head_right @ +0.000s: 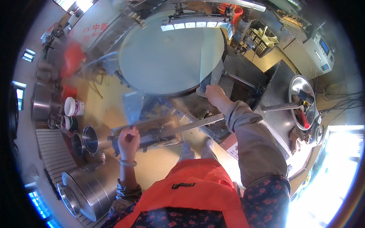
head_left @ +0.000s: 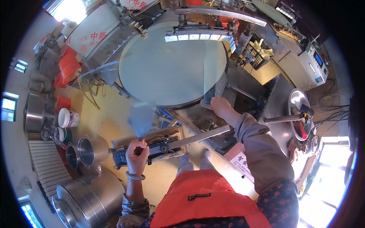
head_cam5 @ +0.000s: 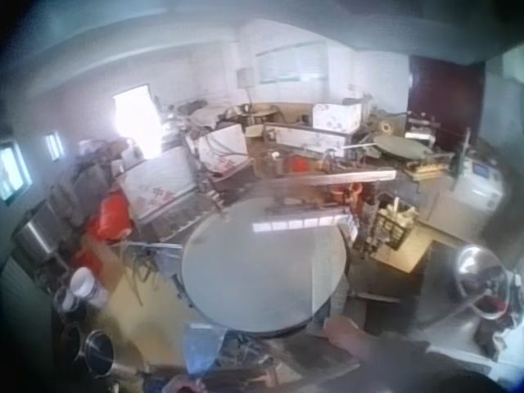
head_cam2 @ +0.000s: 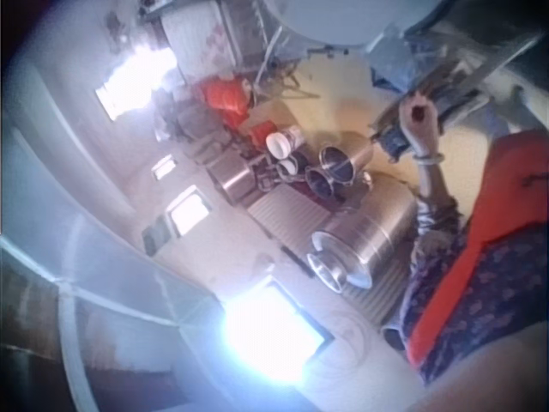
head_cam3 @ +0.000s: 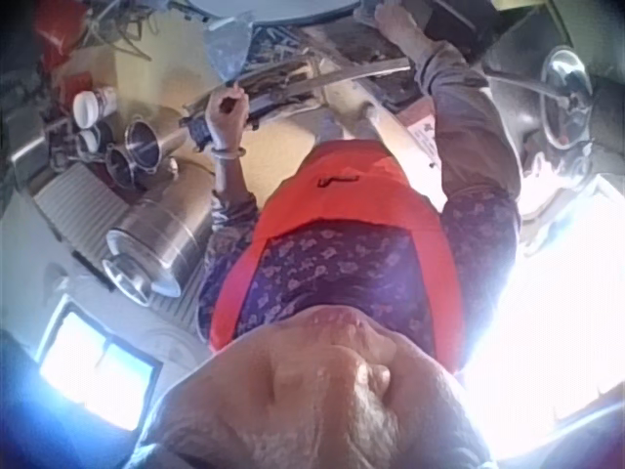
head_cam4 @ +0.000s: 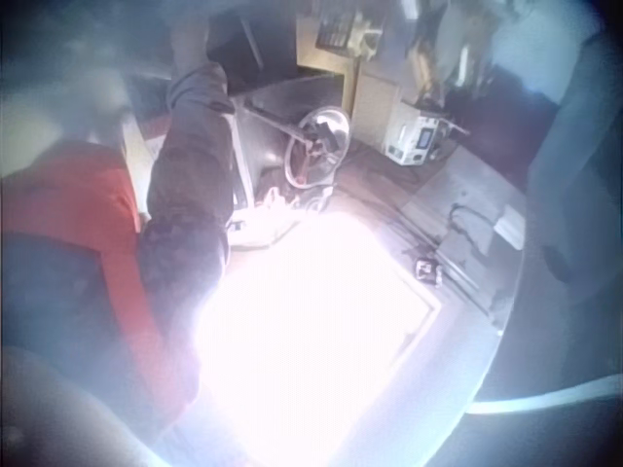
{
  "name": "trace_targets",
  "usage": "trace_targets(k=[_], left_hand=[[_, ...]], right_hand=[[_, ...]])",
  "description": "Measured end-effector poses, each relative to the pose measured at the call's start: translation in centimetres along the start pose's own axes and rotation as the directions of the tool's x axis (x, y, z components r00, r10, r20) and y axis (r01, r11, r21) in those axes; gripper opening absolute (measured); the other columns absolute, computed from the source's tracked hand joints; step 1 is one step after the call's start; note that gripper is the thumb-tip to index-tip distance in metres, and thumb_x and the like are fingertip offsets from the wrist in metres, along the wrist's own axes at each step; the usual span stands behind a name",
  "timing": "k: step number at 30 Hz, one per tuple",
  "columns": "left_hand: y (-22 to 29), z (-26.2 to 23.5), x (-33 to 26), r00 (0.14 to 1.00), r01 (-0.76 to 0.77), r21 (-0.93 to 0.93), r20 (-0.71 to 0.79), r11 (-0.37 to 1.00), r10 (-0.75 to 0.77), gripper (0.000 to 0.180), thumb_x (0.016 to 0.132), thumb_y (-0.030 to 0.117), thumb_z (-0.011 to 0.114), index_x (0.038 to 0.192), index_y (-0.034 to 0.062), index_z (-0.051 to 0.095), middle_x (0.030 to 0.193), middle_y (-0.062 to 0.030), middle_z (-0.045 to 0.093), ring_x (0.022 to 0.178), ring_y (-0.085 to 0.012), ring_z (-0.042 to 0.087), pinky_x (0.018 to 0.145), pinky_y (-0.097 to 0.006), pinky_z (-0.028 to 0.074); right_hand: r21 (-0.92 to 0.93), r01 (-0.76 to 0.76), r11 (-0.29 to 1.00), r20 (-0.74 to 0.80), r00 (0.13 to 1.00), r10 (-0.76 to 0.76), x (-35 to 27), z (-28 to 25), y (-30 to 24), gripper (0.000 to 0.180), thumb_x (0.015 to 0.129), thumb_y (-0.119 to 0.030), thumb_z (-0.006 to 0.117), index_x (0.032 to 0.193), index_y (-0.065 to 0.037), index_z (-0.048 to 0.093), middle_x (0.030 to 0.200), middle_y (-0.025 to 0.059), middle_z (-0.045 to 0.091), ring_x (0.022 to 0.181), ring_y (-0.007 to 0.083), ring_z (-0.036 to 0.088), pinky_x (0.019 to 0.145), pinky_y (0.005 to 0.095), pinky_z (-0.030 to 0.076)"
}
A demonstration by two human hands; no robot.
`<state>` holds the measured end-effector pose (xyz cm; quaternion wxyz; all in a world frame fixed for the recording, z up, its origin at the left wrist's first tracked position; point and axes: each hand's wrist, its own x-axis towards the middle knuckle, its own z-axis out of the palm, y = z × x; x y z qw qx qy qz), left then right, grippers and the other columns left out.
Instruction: The person walks through a food processing room, picks up a red bucket containing a white liquid, and pours it into a large metal pot. They then use a scraper to clean the bucket and wipe a large rotating pan with a cloth. Finally, they pick up a small piece of dough from a bucket and roll it between their hands.
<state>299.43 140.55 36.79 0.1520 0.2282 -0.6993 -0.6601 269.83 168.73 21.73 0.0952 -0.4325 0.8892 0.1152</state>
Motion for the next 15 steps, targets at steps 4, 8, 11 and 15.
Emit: trace_targets(k=[4, 8, 11, 15], left_hand=[[-0.5, -1.5, -0.1, 0.999, 0.013, 0.001, -0.032, 1.000, -0.013, 0.023, 0.079, -0.013, 0.059, 0.086, 0.0084, 0.054, 0.089, -0.0008, 0.056, 0.064, -0.0025, 0.049, 0.051, -0.016, 0.040], [-1.3, -2.4, -0.4, 0.998, 0.048, -0.042, -0.042, 0.998, -0.049, 0.023, 0.078, -0.013, 0.059, 0.086, 0.0081, 0.054, 0.089, -0.0006, 0.057, 0.068, -0.0024, 0.049, 0.055, -0.015, 0.041], [-2.0, -3.0, -0.6, 0.997, 0.062, -0.041, -0.053, 0.997, -0.064, 0.024, 0.078, -0.014, 0.059, 0.086, 0.0081, 0.054, 0.090, -0.0006, 0.057, 0.071, -0.0030, 0.050, 0.058, -0.016, 0.041], [-2.6, -3.6, -1.0, 0.998, -0.041, 0.050, -0.045, 0.998, 0.043, 0.022, 0.080, -0.010, 0.058, 0.084, 0.0100, 0.052, 0.086, -0.0001, 0.056, 0.060, -0.0024, 0.048, 0.048, -0.016, 0.035]], right_hand=[[-0.007, -0.039, 0.999, -0.016, 0.999, 0.039, 1.8, 1.0, -1.1, 0.016, 0.082, -0.020, 0.057, 0.083, -0.006, 0.063, 0.088, 0.0084, 0.057, 0.090, 0.0255, 0.059, 0.070, 0.0357, 0.051], [0.186, -0.190, 0.964, -0.096, 0.973, 0.210, 3.4, 1.9, -2.1, 0.017, 0.085, -0.020, 0.056, 0.083, -0.005, 0.063, 0.087, 0.0100, 0.058, 0.088, 0.0270, 0.060, 0.070, 0.0369, 0.052], [0.172, -0.191, 0.966, -0.108, 0.971, 0.212, 4.1, 1.8, -3.0, 0.019, 0.086, -0.021, 0.054, 0.085, -0.004, 0.062, 0.088, 0.0110, 0.059, 0.087, 0.0285, 0.061, 0.071, 0.0389, 0.052], [0.193, -0.126, 0.973, -0.108, 0.983, 0.148, 3.9, -0.9, -3.4, 0.019, 0.086, -0.021, 0.053, 0.092, -0.004, 0.061, 0.089, 0.0125, 0.059, 0.087, 0.0305, 0.061, 0.072, 0.0420, 0.051]])
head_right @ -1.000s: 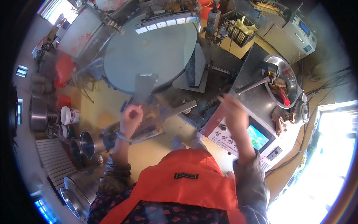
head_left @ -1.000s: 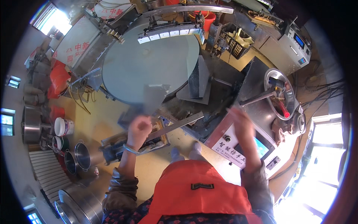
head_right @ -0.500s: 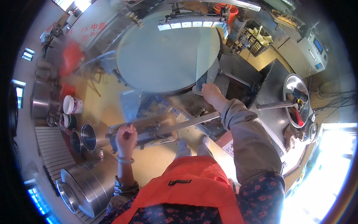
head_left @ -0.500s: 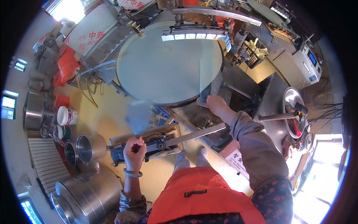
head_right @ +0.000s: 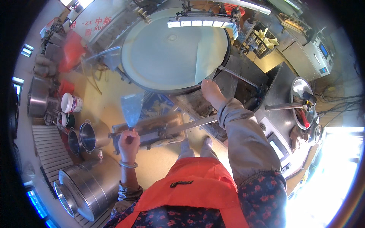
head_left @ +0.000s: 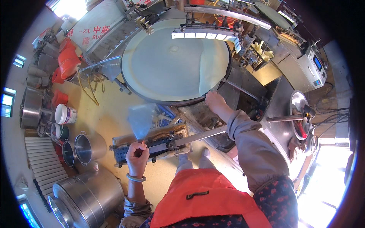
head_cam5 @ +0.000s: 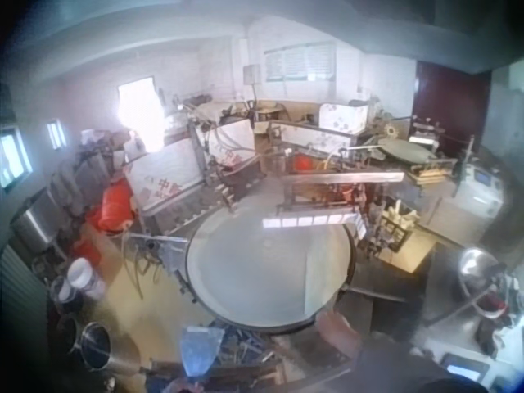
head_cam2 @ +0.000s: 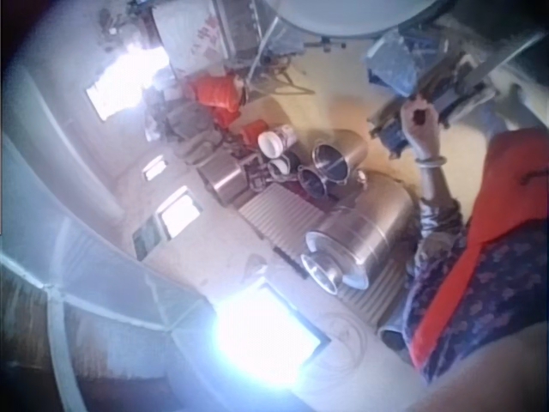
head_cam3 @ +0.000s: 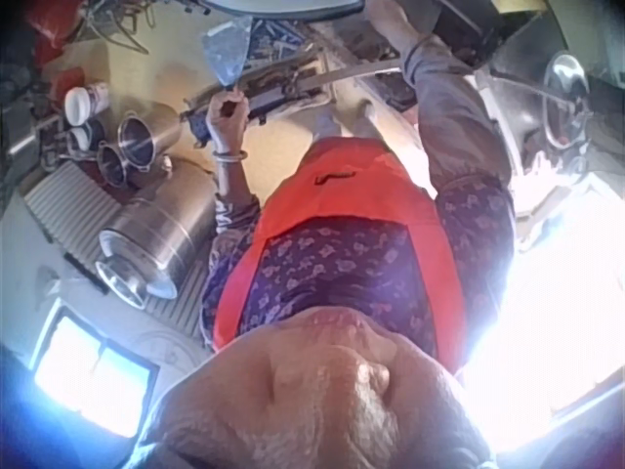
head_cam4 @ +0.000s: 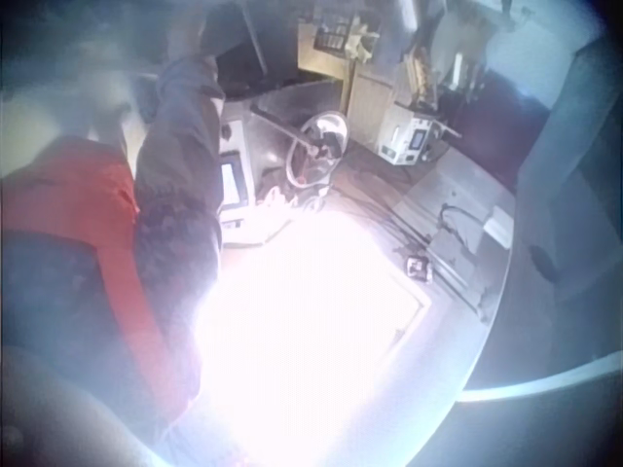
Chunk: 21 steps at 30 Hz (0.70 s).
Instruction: The person walks through a food processing room, picks up a red bucket containing a white liquid, and pours it into a large metal pot. They then use a scraper to clean the bucket and wipe a large rotating pan with a cloth. Finally, they pick up a small piece of dough from a bucket and roll it between their hands.
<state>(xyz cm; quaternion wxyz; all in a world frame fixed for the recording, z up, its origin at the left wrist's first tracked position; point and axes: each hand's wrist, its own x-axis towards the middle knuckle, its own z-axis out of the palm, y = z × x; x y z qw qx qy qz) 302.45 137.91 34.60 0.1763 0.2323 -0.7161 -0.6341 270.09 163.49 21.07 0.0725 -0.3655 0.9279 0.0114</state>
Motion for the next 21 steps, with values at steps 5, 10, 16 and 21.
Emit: trace_targets(k=[5, 10, 16, 21], left_hand=[[0.8, -0.1, -1.0, 0.995, 0.055, -0.048, 0.088, 0.997, -0.051, 0.022, 0.079, -0.012, 0.060, 0.087, 0.0077, 0.054, 0.088, 0.0005, 0.055, 0.073, -0.0033, 0.050, 0.064, -0.017, 0.042], [1.5, 3.7, -1.0, 0.980, -0.049, -0.054, 0.188, 0.997, 0.059, 0.021, 0.079, -0.010, 0.062, 0.088, 0.0072, 0.055, 0.089, 0.0005, 0.055, 0.071, -0.0031, 0.049, 0.060, -0.018, 0.041], [3.6, 12.4, -3.8, 0.879, -0.311, 0.004, 0.383, 0.950, 0.286, 0.020, 0.081, -0.004, 0.064, 0.093, 0.0075, 0.053, 0.086, -0.0001, 0.051, 0.067, -0.0068, 0.051, 0.055, -0.021, 0.042], [5.4, 17.7, -6.6, 0.738, -0.102, -0.038, 0.667, 0.994, 0.101, 0.019, 0.082, 0.009, 0.068, 0.095, 0.0068, 0.054, 0.084, -0.0063, 0.054, 0.070, -0.0153, 0.056, 0.060, -0.030, 0.046]], right_hand=[[0.061, 0.018, 0.998, 0.018, 1.000, -0.019, -2.3, -8.2, -1.7, 0.019, 0.082, -0.017, 0.056, 0.097, -0.006, 0.061, 0.091, 0.0142, 0.060, 0.087, 0.0314, 0.060, 0.072, 0.0431, 0.051], [0.758, 0.082, 0.647, -0.096, 0.995, -0.013, -11.4, -13.8, -8.5, 0.020, 0.084, -0.022, 0.063, 0.098, -0.009, 0.064, 0.085, 0.0139, 0.061, 0.083, 0.0264, 0.062, 0.069, 0.0358, 0.050], [0.963, -0.003, -0.270, 0.004, 1.000, 0.003, -18.9, -13.1, -15.1, 0.039, 0.098, -0.036, 0.045, 0.110, 0.000, 0.054, 0.092, 0.0073, 0.057, 0.086, 0.0106, 0.053, 0.079, 0.0288, 0.046], [0.666, -0.090, -0.740, 0.482, 0.809, 0.336, -23.4, -13.0, -12.9, 0.018, 0.096, -0.020, 0.044, 0.101, -0.004, 0.051, 0.091, 0.0069, 0.057, 0.083, 0.0170, 0.058, 0.072, 0.0279, 0.049]])
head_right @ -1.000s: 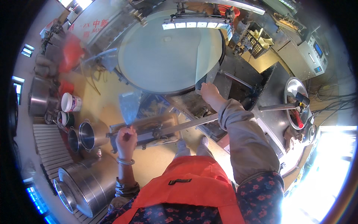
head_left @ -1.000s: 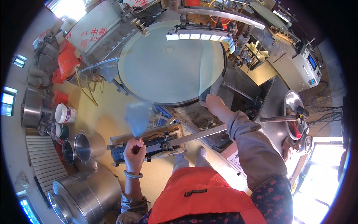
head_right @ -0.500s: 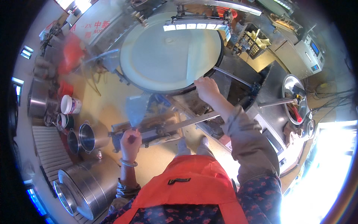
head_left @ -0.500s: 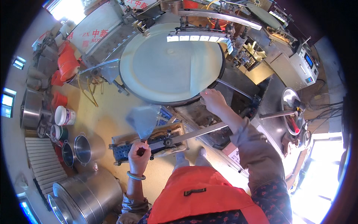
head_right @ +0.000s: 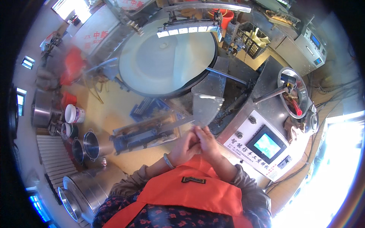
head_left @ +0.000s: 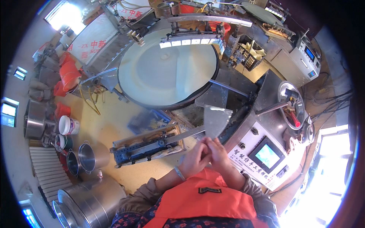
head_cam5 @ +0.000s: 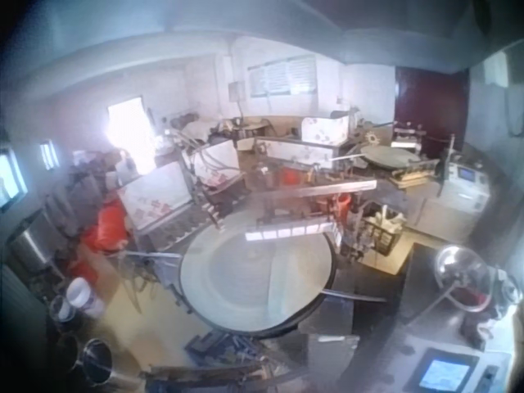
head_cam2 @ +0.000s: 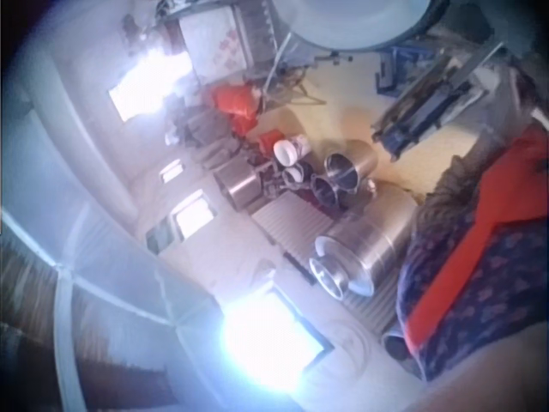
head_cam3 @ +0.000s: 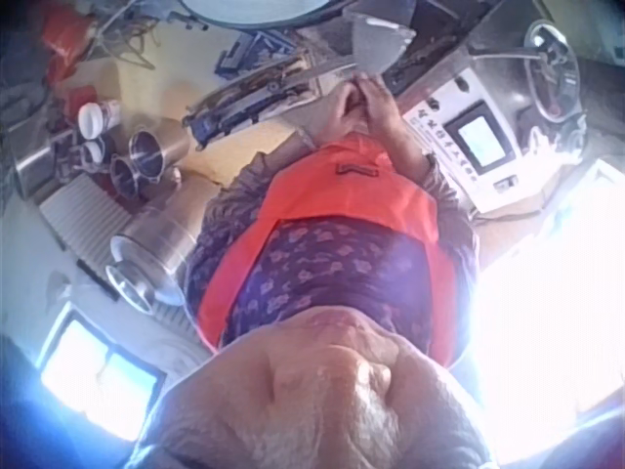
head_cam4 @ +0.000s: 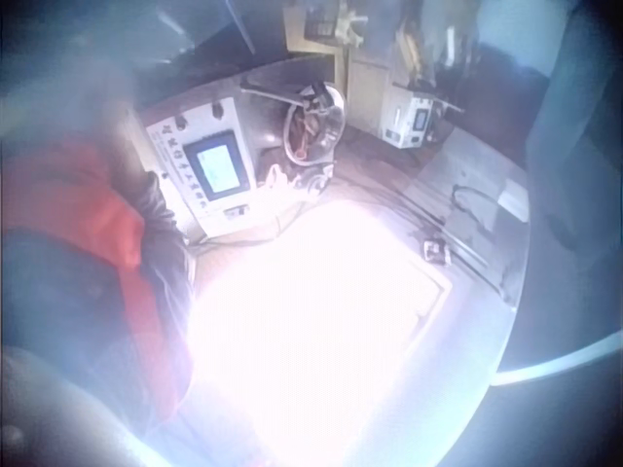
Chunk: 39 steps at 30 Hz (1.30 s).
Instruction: The person walks through a food processing room, picks up a red bucket containing a white liquid, and pours it into a large metal pot. They then use a scraper to clean the bucket and wipe a large rotating pan with a cloth. Finally, they pick up a small piece of dough from a bucket and roll it between their hands.
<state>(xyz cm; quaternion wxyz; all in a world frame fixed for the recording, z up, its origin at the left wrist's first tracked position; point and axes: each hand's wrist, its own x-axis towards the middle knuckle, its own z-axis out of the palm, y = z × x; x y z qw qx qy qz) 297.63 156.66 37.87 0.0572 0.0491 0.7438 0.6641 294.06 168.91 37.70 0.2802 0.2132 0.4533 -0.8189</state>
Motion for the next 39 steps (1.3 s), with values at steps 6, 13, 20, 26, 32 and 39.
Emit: trace_targets(k=[6, 13, 20, 26, 32, 39], left_hand=[[-0.3, -5.0, 3.9, 0.991, -0.087, 0.321, -0.070, 0.943, 0.115, 0.018, 0.084, 0.017, 0.063, 0.097, 0.0081, 0.056, 0.082, -0.0089, 0.064, 0.074, -0.0266, 0.065, 0.063, -0.033, 0.052], [-6.8, -16.8, 13.1, 0.979, 0.173, 0.792, -0.201, 0.586, -0.018, 0.040, 0.085, 0.020, 0.056, 0.119, -0.0003, 0.051, 0.122, -0.0181, 0.052, 0.113, -0.0343, 0.050, 0.096, -0.041, 0.041], [-13.8, -18.1, 16.7, 0.908, 0.358, 0.873, -0.243, 0.332, -0.341, 0.037, 0.088, 0.024, 0.052, 0.117, 0.0013, 0.052, 0.121, -0.0173, 0.050, 0.115, -0.0343, 0.048, 0.098, -0.042, 0.040], [-18.0, -22.1, 19.3, 0.904, 0.384, 0.880, -0.298, 0.279, -0.306, 0.043, 0.091, 0.030, 0.048, 0.124, 0.0025, 0.046, 0.129, -0.0152, 0.047, 0.121, -0.0312, 0.044, 0.100, -0.043, 0.037], [-20.6, -26.3, 20.3, 0.909, 0.391, 0.900, -0.344, 0.192, -0.236, 0.045, 0.091, 0.033, 0.048, 0.126, 0.0037, 0.045, 0.133, -0.0138, 0.043, 0.124, -0.0300, 0.040, 0.100, -0.042, 0.036], [-22.5, -27.8, 20.9, 0.909, 0.405, 0.891, -0.370, 0.205, -0.191, 0.049, 0.090, 0.034, 0.049, 0.128, 0.0034, 0.042, 0.135, -0.0135, 0.040, 0.128, -0.0297, 0.035, 0.102, -0.043, 0.033]], right_hand=[[-0.339, -0.037, 0.940, -0.024, 0.999, 0.030, -4.6, -9.3, -4.4, 0.020, 0.098, -0.022, 0.042, 0.097, -0.005, 0.052, 0.081, 0.0082, 0.059, 0.056, 0.0163, 0.057, 0.051, 0.0259, 0.046], [-0.419, -0.038, 0.907, -0.191, 0.981, -0.047, -7.8, -14.3, -3.7, 0.022, 0.097, -0.025, 0.045, 0.092, -0.004, 0.052, 0.067, 0.0014, 0.052, 0.049, 0.0090, 0.050, 0.045, 0.0220, 0.040], [-0.642, -0.140, 0.754, -0.271, 0.961, -0.053, -7.5, -13.6, -4.7, 0.027, 0.077, -0.015, 0.067, 0.094, 0.000, 0.053, 0.057, 0.0018, 0.050, 0.038, 0.0080, 0.041, 0.030, 0.0239, 0.028], [-0.685, -0.114, 0.719, -0.280, 0.953, -0.116, -6.6, -11.4, -3.9, 0.024, 0.077, -0.014, 0.067, 0.093, 0.000, 0.056, 0.058, 0.0011, 0.051, 0.040, 0.0072, 0.043, 0.034, 0.0233, 0.031], [-0.711, -0.096, 0.697, -0.288, 0.944, -0.164, -5.5, -8.0, -1.3, 0.025, 0.077, -0.012, 0.066, 0.095, 0.000, 0.053, 0.058, 0.0028, 0.051, 0.038, 0.0082, 0.043, 0.029, 0.0242, 0.030], [-0.699, -0.133, 0.702, -0.327, 0.933, -0.149, -4.7, -5.4, 0.0, 0.024, 0.077, -0.010, 0.065, 0.095, 0.001, 0.053, 0.058, 0.0023, 0.050, 0.037, 0.0079, 0.042, 0.029, 0.0236, 0.030]])
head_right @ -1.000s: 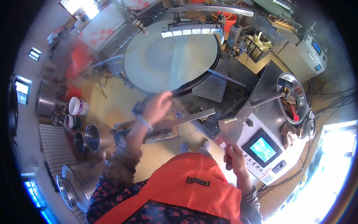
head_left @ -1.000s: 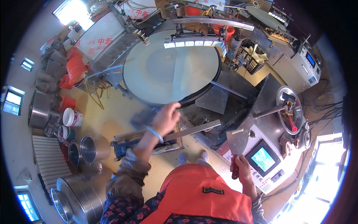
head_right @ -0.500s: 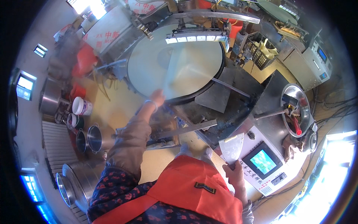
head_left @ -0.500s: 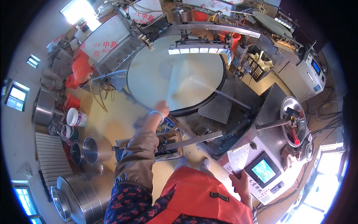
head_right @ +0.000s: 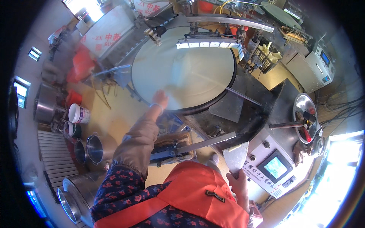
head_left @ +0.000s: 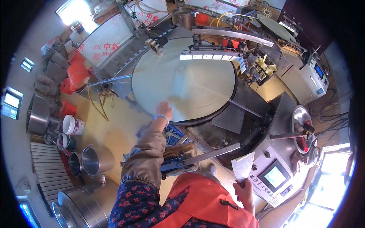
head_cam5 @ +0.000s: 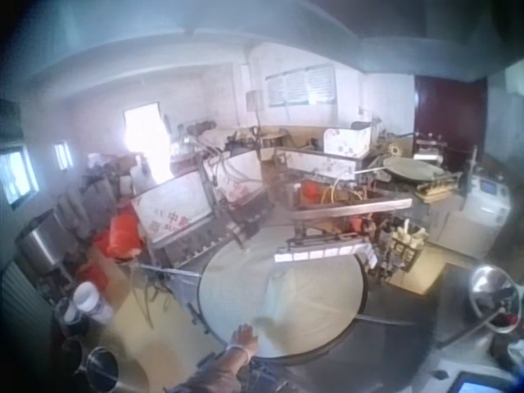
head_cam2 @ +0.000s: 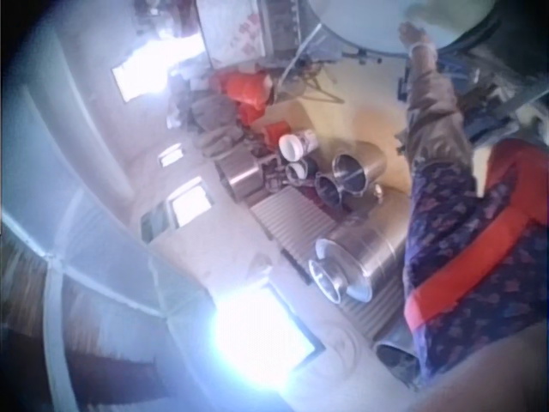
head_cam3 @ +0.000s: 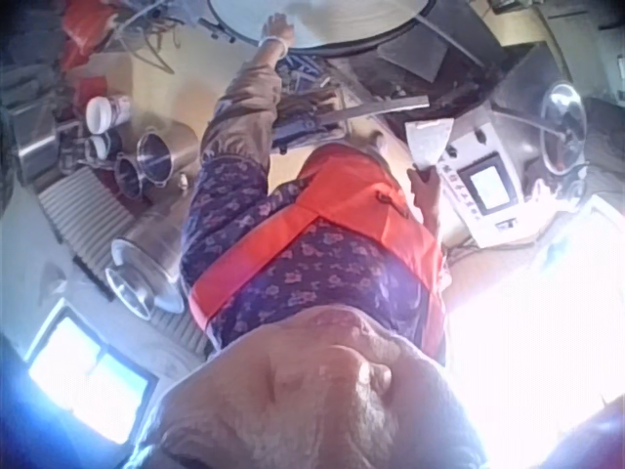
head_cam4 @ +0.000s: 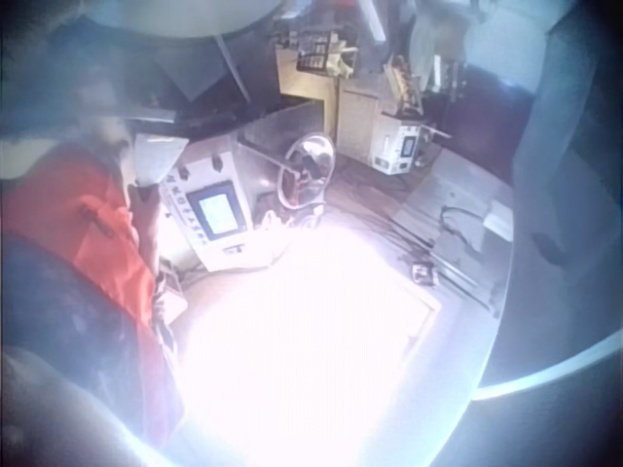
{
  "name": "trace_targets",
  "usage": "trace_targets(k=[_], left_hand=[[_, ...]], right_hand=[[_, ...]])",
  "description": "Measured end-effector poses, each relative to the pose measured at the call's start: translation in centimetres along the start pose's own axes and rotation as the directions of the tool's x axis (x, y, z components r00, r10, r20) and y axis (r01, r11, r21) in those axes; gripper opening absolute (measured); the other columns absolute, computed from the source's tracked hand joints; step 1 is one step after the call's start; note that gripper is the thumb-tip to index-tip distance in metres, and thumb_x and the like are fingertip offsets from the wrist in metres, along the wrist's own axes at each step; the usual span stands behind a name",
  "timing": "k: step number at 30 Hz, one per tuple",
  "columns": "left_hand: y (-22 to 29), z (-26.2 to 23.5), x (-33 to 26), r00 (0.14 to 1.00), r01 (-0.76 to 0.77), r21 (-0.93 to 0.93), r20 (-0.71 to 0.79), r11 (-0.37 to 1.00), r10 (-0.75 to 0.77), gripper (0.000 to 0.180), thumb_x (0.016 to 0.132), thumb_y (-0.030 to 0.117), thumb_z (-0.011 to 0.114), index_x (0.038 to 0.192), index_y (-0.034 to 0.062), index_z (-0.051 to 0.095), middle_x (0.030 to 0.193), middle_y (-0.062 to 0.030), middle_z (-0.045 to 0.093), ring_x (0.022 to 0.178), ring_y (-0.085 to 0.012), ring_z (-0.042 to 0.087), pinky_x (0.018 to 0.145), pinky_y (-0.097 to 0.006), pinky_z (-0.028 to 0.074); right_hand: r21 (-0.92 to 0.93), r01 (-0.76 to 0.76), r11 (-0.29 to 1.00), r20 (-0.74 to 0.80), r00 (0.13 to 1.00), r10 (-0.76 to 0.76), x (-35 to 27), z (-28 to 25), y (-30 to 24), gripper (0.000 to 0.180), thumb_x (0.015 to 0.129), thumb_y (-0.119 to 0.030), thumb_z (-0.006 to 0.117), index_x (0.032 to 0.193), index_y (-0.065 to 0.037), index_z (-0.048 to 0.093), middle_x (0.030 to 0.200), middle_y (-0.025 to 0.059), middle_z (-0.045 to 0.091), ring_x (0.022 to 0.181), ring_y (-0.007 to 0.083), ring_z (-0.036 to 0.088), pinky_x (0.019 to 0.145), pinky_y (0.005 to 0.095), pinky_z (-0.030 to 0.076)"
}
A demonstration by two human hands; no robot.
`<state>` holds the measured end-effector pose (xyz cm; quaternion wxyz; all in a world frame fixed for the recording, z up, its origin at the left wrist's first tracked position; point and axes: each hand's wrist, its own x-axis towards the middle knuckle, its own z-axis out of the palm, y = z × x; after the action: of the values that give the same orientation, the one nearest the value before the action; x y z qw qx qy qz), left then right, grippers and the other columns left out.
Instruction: The person walks through a food processing room, picks up a red bucket containing a white liquid, and pours it into a large metal pot. They then use a scraper to clean the bucket and wipe a large rotating pan with a cloth. Finally, they pick up a small piece of dough from a bucket and roll it between their hands.
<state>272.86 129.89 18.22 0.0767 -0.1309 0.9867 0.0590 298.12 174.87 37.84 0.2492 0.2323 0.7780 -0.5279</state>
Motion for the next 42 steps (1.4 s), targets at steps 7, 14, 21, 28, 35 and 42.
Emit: trace_targets(k=[7, 14, 21, 28, 35, 42], left_hand=[[0.4, 0.2, -0.7, 0.999, -0.015, -0.001, -0.029, 1.000, 0.015, 0.052, 0.091, 0.035, 0.049, 0.131, 0.0026, 0.041, 0.139, -0.0148, 0.037, 0.130, -0.0306, 0.032, 0.105, -0.043, 0.028], [-0.7, -2.5, 1.6, 1.000, 0.010, 0.011, -0.020, 1.000, -0.009, 0.050, 0.092, 0.040, 0.043, 0.127, 0.0053, 0.047, 0.136, -0.0142, 0.043, 0.129, -0.0317, 0.035, 0.104, -0.045, 0.029], [0.7, -9.5, 1.0, 0.993, -0.080, 0.000, -0.089, 0.997, 0.080, 0.044, 0.087, 0.037, 0.052, 0.118, 0.0062, 0.058, 0.137, -0.0160, 0.042, 0.130, -0.0347, 0.034, 0.108, -0.046, 0.027], [4.4, -14.7, -8.1, 0.884, -0.338, -0.415, 0.169, 0.845, 0.436, 0.038, 0.084, 0.031, 0.059, 0.108, 0.0015, 0.061, 0.104, -0.0203, 0.062, 0.100, -0.0341, 0.059, 0.085, -0.042, 0.047], [9.2, -16.7, -19.2, 0.583, -0.376, -0.757, 0.256, 0.535, 0.771, 0.033, 0.088, 0.026, 0.061, 0.110, 0.0022, 0.058, 0.101, -0.0187, 0.064, 0.090, -0.0265, 0.065, 0.075, -0.035, 0.051], [16.8, -12.2, -28.1, 0.469, -0.192, -0.900, 0.266, 0.391, 0.842, 0.029, 0.090, 0.018, 0.061, 0.113, 0.0011, 0.058, 0.100, -0.0095, 0.065, 0.093, -0.0145, 0.062, 0.082, -0.027, 0.049]], right_hand=[[0.021, -0.012, 1.000, -0.024, 1.000, 0.012, -0.4, 1.0, -0.5, 0.023, 0.077, -0.009, 0.064, 0.094, 0.001, 0.053, 0.058, 0.0025, 0.050, 0.037, 0.0079, 0.041, 0.028, 0.0231, 0.030], [-0.016, -0.027, 1.000, -0.044, 0.999, 0.026, -1.2, 1.6, -0.8, 0.023, 0.077, -0.009, 0.064, 0.094, 0.001, 0.053, 0.058, 0.0029, 0.050, 0.036, 0.0082, 0.041, 0.028, 0.0232, 0.029], [0.013, -0.006, 1.000, -0.051, 0.999, 0.007, -1.8, 1.3, -0.8, 0.023, 0.078, -0.011, 0.065, 0.094, 0.001, 0.054, 0.056, 0.0019, 0.050, 0.037, 0.0080, 0.041, 0.029, 0.0234, 0.028], [-0.021, 0.072, 0.997, -0.097, 0.993, -0.074, -1.4, 0.9, -0.5, 0.025, 0.076, -0.016, 0.070, 0.085, 0.000, 0.054, 0.059, 0.0018, 0.052, 0.048, 0.0077, 0.048, 0.042, 0.0243, 0.038], [-0.127, 0.180, 0.975, -0.144, 0.970, -0.198, -0.4, 0.6, 0.3, 0.030, 0.077, -0.019, 0.070, 0.080, 0.001, 0.049, 0.064, 0.0076, 0.053, 0.055, 0.0152, 0.051, 0.051, 0.0310, 0.045], [-0.153, 0.394, 0.906, -0.124, 0.902, -0.414, 0.4, -0.5, 0.6, 0.031, 0.079, -0.015, 0.069, 0.094, 0.000, 0.046, 0.067, 0.0041, 0.052, 0.053, 0.0100, 0.051, 0.046, 0.0263, 0.044]])
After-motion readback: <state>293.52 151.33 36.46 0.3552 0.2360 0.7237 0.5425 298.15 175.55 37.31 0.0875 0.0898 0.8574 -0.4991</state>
